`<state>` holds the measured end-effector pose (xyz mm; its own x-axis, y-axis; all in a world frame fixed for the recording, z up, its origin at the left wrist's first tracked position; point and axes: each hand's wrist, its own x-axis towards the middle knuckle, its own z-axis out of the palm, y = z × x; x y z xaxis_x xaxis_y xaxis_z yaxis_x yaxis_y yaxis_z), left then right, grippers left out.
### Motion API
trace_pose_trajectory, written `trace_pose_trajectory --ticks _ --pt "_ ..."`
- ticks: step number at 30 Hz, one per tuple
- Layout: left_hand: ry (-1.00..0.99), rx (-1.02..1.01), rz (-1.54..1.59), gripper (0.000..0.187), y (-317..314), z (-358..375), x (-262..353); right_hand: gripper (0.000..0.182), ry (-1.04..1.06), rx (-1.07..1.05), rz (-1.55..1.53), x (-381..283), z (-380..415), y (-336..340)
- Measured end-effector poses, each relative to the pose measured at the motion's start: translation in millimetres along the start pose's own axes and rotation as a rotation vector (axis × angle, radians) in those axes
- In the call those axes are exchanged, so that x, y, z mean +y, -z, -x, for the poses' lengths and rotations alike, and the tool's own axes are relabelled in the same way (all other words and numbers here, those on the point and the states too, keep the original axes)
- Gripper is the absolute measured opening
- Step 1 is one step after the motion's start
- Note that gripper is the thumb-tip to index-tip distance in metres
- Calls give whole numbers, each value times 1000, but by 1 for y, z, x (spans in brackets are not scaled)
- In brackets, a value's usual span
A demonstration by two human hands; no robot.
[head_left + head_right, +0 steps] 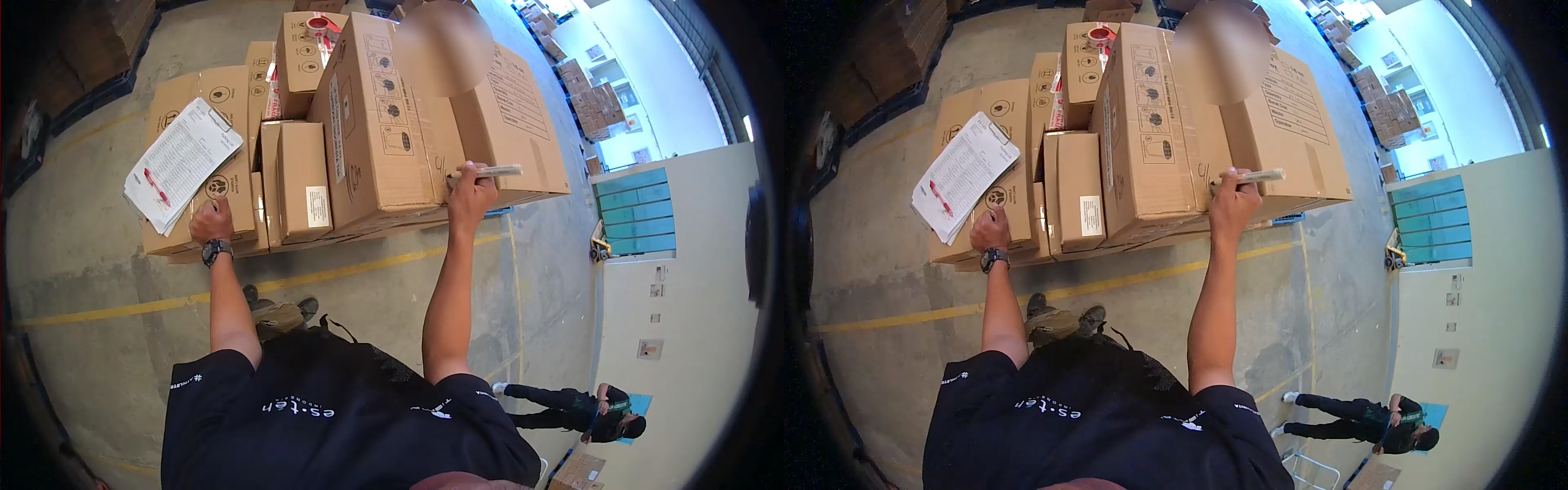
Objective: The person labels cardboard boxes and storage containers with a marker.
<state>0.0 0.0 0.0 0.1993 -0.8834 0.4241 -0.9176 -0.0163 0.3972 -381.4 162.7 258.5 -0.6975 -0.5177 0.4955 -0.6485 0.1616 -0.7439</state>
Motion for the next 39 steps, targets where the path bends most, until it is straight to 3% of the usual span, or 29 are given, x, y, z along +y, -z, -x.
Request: trace_pose_trajectory --ticks 2,12,14,15,17,18,19,22,23,24,26,27,29,30,32,35,39 --pt "-23 49 25 47 4 -1 1 26 -28 77 -25 -7 2 -3" --pt "-13 54 25 45 1 5 -1 35 -32 2 -13 13 -8 1" --pt "-14 35 70 46 -1 7 0 35 48 130 244 2 -8 -1" --pt "-9 26 112 46 0 9 -1 35 55 104 229 -6 -3 -7" --pt "8 26 171 44 3 11 0 34 142 393 -218 -25 14 -21" --pt "11 41 138 44 1 10 -2 34 137 356 -246 -35 30 -30" --pt "8 41 108 44 0 11 -2 30 234 232 -446 -44 55 -36" --pt "56 65 54 41 6 4 4 21 564 -124 -571 -81 122 -84" --pt "32 82 90 41 1 2 1 15 552 -270 -327 -100 135 -91" --pt "6 96 130 40 0 7 -1 15 463 -362 -332 -98 145 -112" --pt "41 68 137 40 9 9 1 19 -135 -534 -442 -66 161 -160" --pt "45 38 166 39 12 6 5 19 -121 -555 -441 -34 162 -182" --pt "51 75 161 38 14 8 8 22 -446 -554 -475 36 165 -223" --pt "32 106 171 38 12 8 7 22 -442 -563 -479 56 164 -239" --pt "24 124 160 36 9 6 5 22 -152 -465 -287 84 162 -259" --pt "48 120 178 35 11 6 5 21 -233 -489 -274 48 149 -251" --pt "39 131 196 34 13 6 5 21 -220 -536 -283 53 147 -253"
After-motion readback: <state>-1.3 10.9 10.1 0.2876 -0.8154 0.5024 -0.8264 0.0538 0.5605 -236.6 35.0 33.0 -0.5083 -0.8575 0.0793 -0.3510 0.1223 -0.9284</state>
